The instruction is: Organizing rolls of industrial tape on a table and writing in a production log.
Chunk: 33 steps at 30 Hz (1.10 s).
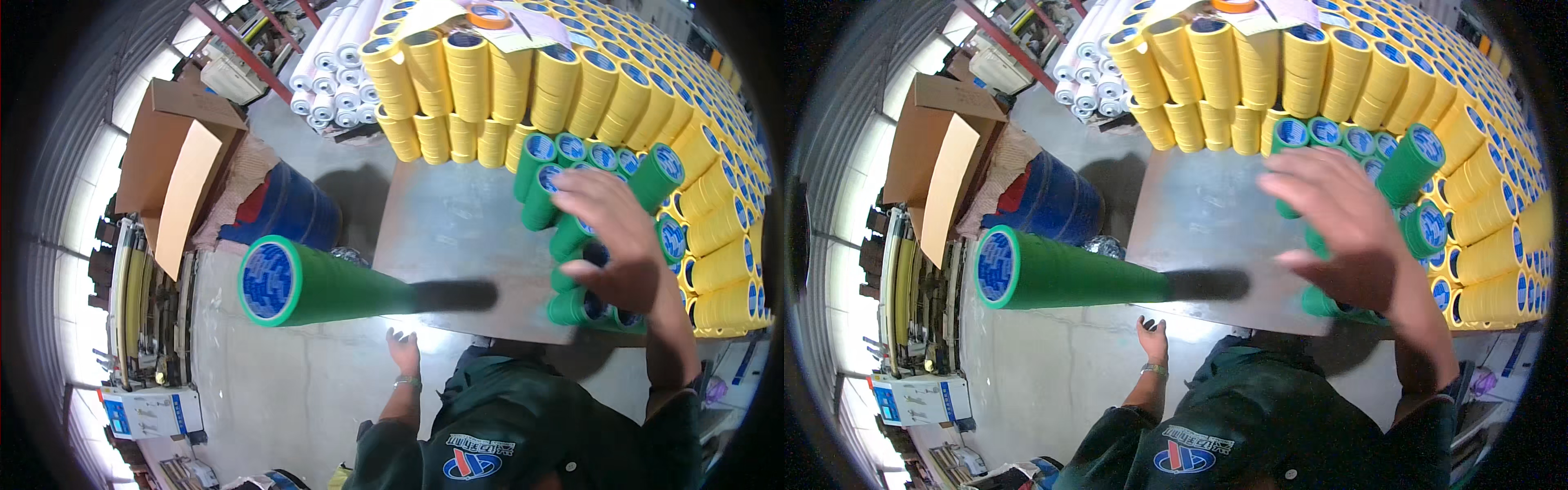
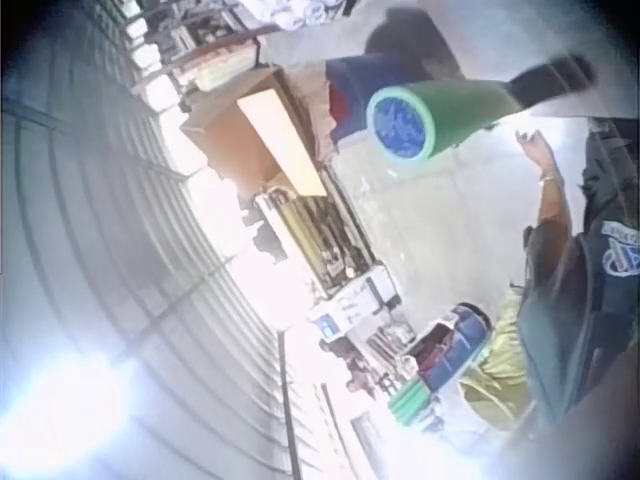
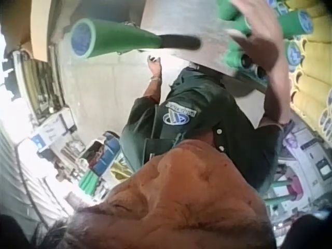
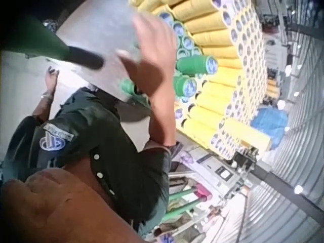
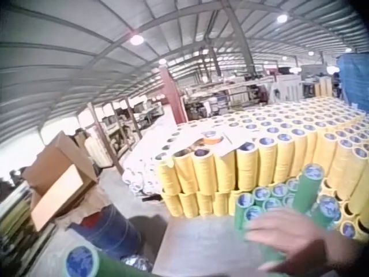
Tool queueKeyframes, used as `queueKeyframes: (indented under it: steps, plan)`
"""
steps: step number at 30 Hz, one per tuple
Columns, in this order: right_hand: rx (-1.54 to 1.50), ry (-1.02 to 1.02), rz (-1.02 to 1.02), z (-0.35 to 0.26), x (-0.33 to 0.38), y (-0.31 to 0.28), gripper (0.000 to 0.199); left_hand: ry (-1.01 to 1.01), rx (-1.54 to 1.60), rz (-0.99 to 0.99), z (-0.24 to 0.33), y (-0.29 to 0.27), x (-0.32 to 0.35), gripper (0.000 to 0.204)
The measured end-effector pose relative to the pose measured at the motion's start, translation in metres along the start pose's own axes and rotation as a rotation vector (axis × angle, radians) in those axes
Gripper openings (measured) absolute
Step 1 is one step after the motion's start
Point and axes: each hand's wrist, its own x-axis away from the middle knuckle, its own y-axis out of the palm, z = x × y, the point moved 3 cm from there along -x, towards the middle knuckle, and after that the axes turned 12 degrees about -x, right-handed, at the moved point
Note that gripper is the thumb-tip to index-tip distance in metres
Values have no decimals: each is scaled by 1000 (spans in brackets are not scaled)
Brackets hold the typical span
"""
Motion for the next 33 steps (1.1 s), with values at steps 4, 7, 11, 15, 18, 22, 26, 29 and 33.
queueKeyframes:
  steps: [4,7,11,15,18,22,26,29,33]
  plan:
    - [-239,-297,-132,-56,-100,66,74,98,-57,1,0,-20,-34,80]
    - [-375,-495,-144,-94,-141,113,81,355,118,-58,6,-8,-66,60]
    - [-109,-672,-116,-122,-159,162,14,378,156,-193,6,22,-87,58]
    - [-138,-661,-92,-114,-160,165,7,379,119,-269,15,47,-90,56]
    - [-144,-574,-69,-90,-149,144,5,427,92,-337,31,82,-89,54]
    - [-22,-363,-224,-53,-132,106,8,498,64,-411,46,127,-99,52]
    - [89,-90,-262,3,-98,45,13,647,-56,-381,131,166,-67,62]
    - [144,87,-219,39,-67,5,16,671,-48,-557,193,180,-38,72]
    - [203,152,-178,58,-49,-23,20,780,-95,-575,213,231,-16,72]
